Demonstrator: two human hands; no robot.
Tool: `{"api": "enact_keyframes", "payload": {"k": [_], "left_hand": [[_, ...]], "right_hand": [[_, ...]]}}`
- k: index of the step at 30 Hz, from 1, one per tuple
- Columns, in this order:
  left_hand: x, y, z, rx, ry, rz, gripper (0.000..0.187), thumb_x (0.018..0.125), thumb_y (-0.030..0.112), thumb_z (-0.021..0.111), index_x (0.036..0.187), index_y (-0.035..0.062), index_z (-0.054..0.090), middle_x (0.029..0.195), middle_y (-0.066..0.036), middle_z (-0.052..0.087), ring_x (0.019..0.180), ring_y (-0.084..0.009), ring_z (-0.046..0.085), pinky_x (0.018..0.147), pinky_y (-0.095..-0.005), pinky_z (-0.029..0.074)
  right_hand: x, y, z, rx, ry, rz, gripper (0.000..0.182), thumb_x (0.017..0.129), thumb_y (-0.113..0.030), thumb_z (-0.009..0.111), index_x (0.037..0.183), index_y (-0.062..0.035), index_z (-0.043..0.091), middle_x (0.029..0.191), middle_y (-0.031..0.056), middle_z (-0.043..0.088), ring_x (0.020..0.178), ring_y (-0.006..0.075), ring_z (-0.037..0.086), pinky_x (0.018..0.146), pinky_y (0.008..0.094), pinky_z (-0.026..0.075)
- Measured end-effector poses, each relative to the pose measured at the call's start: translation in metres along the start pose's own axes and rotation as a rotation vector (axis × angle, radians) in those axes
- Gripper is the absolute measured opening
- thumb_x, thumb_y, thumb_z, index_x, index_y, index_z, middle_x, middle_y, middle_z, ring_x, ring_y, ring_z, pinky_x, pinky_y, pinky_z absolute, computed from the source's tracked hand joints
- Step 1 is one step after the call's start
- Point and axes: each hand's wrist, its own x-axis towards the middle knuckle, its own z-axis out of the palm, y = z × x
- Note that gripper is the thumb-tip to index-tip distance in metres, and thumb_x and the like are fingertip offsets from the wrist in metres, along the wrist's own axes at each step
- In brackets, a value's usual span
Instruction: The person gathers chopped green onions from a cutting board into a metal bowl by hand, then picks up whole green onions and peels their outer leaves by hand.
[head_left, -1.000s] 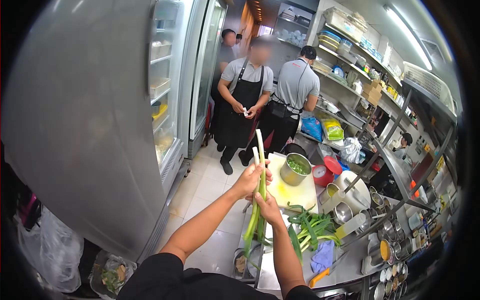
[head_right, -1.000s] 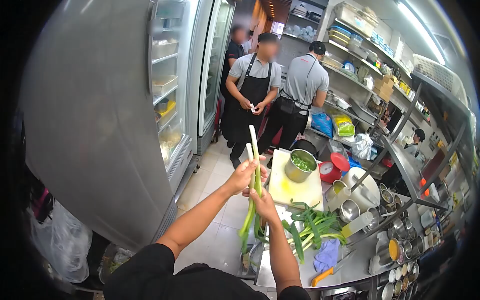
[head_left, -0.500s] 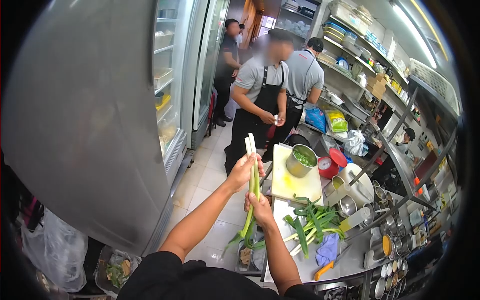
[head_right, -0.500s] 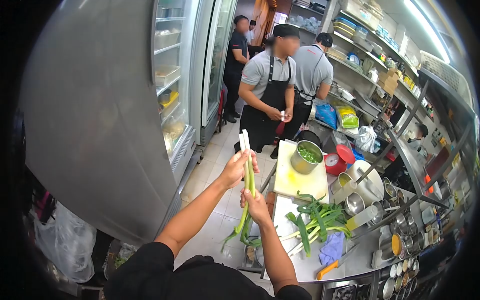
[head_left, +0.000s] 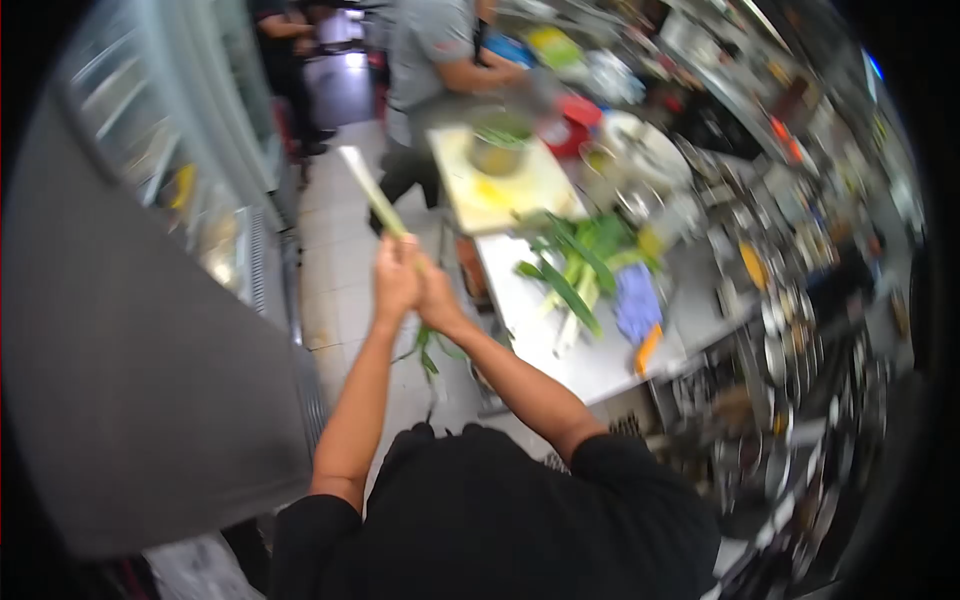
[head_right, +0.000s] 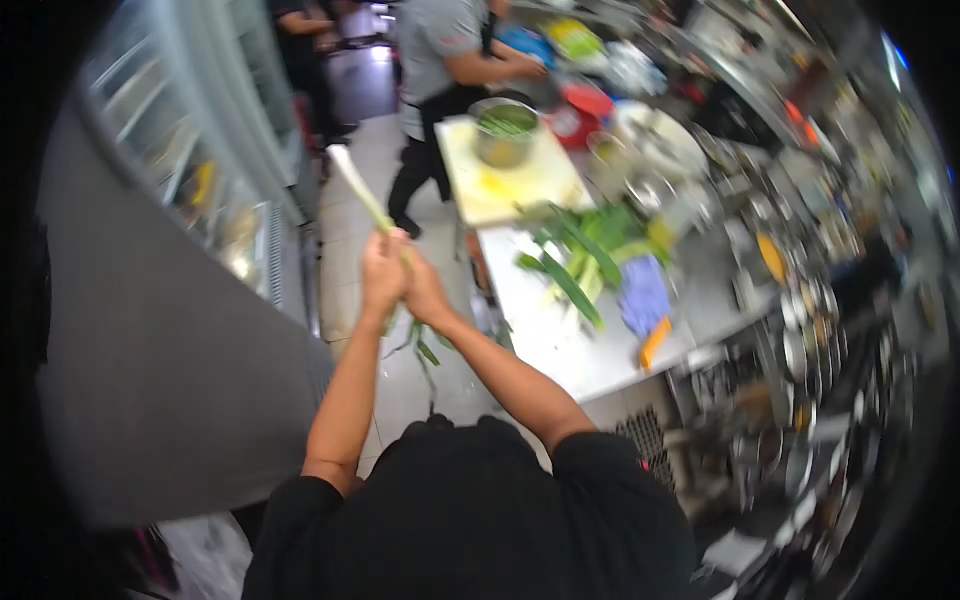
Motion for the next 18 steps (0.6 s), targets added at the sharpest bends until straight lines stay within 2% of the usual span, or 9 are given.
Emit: {"api": "enact_keyframes", "payload": {"k": [1,3,6,7,10,12,16,17,18], "left_hand": [[-0.004,0.008,-0.003,0.11,-0.026,0.041,0.024,0.099,0.025,0.049,0.09,0.0039,0.055,0.078,-0.002,0.057,0.071,-0.0106,0.052,0.065,-0.0276,0.045],[-0.005,-0.003,0.001,-0.002,-0.081,0.021,0.028,0.1,0.025,0.046,0.109,-0.0007,0.054,0.08,-0.004,0.054,0.073,-0.0123,0.051,0.068,-0.0288,0.045],[-0.007,-0.001,0.008,-0.118,-0.105,-0.062,0.032,0.099,0.021,0.046,0.118,-0.0033,0.05,0.085,-0.002,0.053,0.076,-0.0108,0.051,0.071,-0.0266,0.045],[-0.008,-0.005,0.008,-0.118,-0.112,-0.065,0.032,0.099,0.021,0.046,0.118,-0.0033,0.05,0.085,-0.002,0.053,0.076,-0.0108,0.051,0.071,-0.0266,0.045],[0.0,-0.021,0.002,-0.242,-0.157,-0.104,0.049,0.099,0.02,0.046,0.14,-0.0051,0.034,0.091,-0.002,0.051,0.083,-0.0091,0.05,0.073,-0.0248,0.045],[0.003,-0.023,-0.014,-0.223,-0.138,-0.133,0.048,0.099,0.019,0.045,0.139,-0.0044,0.035,0.091,-0.002,0.051,0.083,-0.0089,0.05,0.073,-0.0245,0.046],[0.01,-0.028,-0.052,-0.236,-0.096,-0.187,0.043,0.099,0.015,0.044,0.137,-0.0027,0.038,0.09,-0.001,0.051,0.079,-0.0074,0.049,0.069,-0.0226,0.045],[0.01,-0.031,-0.062,-0.29,-0.073,-0.187,0.041,0.099,0.014,0.044,0.137,-0.0025,0.038,0.09,-0.001,0.051,0.078,-0.0072,0.049,0.068,-0.022,0.045],[0.009,-0.033,-0.071,-0.277,-0.078,-0.175,0.04,0.098,0.011,0.043,0.136,-0.0032,0.039,0.089,-0.001,0.051,0.077,-0.007,0.048,0.067,-0.0216,0.044]], "right_hand": [[-0.001,-0.013,-0.001,0.025,-0.016,0.061,0.022,0.094,-0.012,0.047,0.112,-0.0006,0.052,0.096,0.0231,0.063,0.086,0.0354,0.063,0.076,0.0424,0.049],[-0.004,-0.01,0.0,-0.063,0.045,-0.059,0.024,0.091,-0.01,0.05,0.113,0.0004,0.051,0.104,0.0254,0.061,0.095,0.0425,0.059,0.081,0.0451,0.047],[-0.011,-0.018,-0.008,-0.062,0.03,-0.027,0.027,0.089,-0.008,0.051,0.115,0.001,0.051,0.111,0.0271,0.058,0.102,0.0455,0.055,0.086,0.0456,0.046],[-0.012,-0.01,-0.01,-0.063,0.035,-0.023,0.027,0.089,-0.008,0.051,0.115,0.001,0.051,0.111,0.0271,0.058,0.102,0.0455,0.055,0.086,0.0456,0.046],[-0.014,0.01,-0.021,-0.085,-0.057,-0.194,0.037,0.089,-0.011,0.056,0.124,0.001,0.048,0.116,0.0269,0.056,0.104,0.0439,0.056,0.087,0.045,0.046],[-0.03,0.003,-0.049,-0.355,-0.082,-0.27,0.045,0.089,-0.016,0.06,0.129,0.001,0.048,0.12,0.0261,0.055,0.105,0.0395,0.057,0.09,0.0433,0.046],[-0.043,0.009,-0.147,-0.346,-0.171,0.065,0.032,0.089,-0.02,0.064,0.115,-0.0006,0.063,0.111,0.0188,0.061,0.094,0.0288,0.062,0.089,0.0354,0.049],[-0.05,0.032,-0.168,-0.289,-0.025,0.149,0.024,0.088,-0.016,0.064,0.105,0.0006,0.067,0.103,0.0178,0.064,0.086,0.0279,0.064,0.083,0.0363,0.05],[-0.052,0.042,-0.195,-0.586,0.008,0.134,0.019,0.086,-0.013,0.065,0.097,0.0015,0.068,0.096,0.0171,0.066,0.084,0.0295,0.063,0.08,0.0374,0.05]]}}
